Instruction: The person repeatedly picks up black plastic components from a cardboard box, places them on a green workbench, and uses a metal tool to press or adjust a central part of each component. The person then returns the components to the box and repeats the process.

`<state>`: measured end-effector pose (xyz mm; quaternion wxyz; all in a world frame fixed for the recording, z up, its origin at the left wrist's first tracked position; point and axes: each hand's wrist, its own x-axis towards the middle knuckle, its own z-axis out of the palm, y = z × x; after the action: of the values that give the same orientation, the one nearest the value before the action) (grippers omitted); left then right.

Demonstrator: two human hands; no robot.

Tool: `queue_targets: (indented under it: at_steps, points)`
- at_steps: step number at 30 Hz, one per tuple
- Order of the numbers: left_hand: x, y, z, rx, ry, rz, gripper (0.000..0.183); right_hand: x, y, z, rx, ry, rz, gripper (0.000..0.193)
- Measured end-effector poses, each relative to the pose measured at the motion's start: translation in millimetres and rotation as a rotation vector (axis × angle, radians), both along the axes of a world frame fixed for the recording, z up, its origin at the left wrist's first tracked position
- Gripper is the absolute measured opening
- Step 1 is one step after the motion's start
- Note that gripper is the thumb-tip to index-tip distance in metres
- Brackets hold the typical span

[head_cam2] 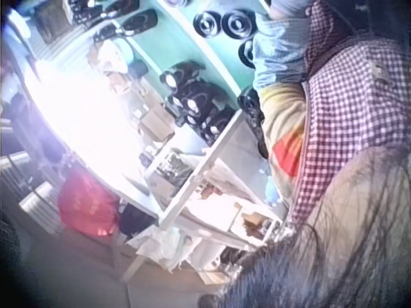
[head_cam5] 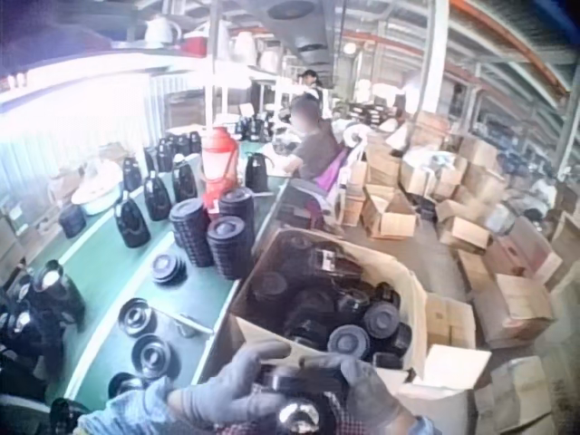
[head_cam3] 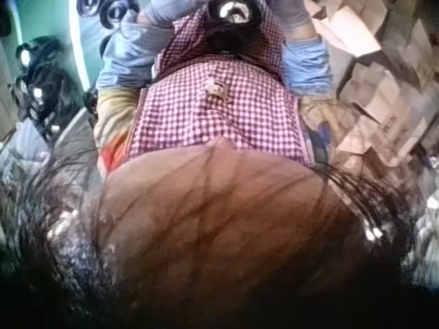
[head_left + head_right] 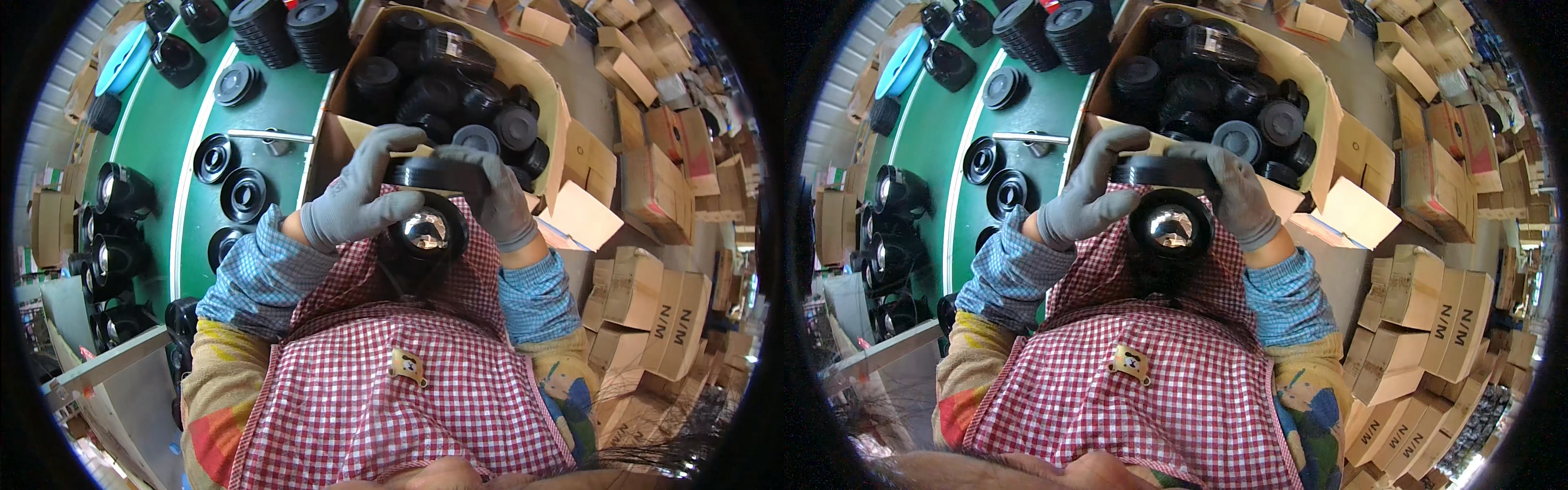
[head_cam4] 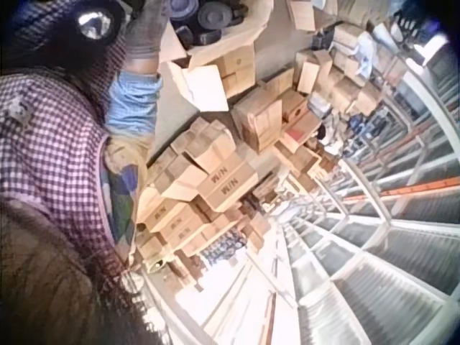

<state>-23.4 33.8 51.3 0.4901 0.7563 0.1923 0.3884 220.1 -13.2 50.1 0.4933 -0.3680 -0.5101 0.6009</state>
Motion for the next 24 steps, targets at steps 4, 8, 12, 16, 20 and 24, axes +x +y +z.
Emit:
queue_targets:
  at_steps: [4, 8, 12, 16, 20, 24]
  points:
    - [16, 0, -51, -0.282, -0.022, -0.206, 0.053, 19, -34, -60, 0.068, 0.004, -0.089, 0.044]
    - [27, -7, -79, -0.158, -0.048, -0.206, 0.049, 21, -50, -78, 0.262, -0.153, -0.132, 0.041]
    - [34, -6, -88, -0.014, -0.067, -0.251, 0.032, 23, -54, -78, 0.352, -0.247, -0.100, 0.030]
    - [36, -4, -90, 0.127, -0.094, -0.236, 0.028, 22, -47, -75, 0.408, -0.302, -0.115, 0.018]
    - [36, -1, -93, 0.282, -0.084, -0.225, 0.027, 22, -42, -80, 0.488, -0.373, -0.125, 0.004]
    - [36, -1, -95, 0.305, -0.111, -0.219, 0.026, 20, -41, -80, 0.468, -0.408, -0.117, 0.010]
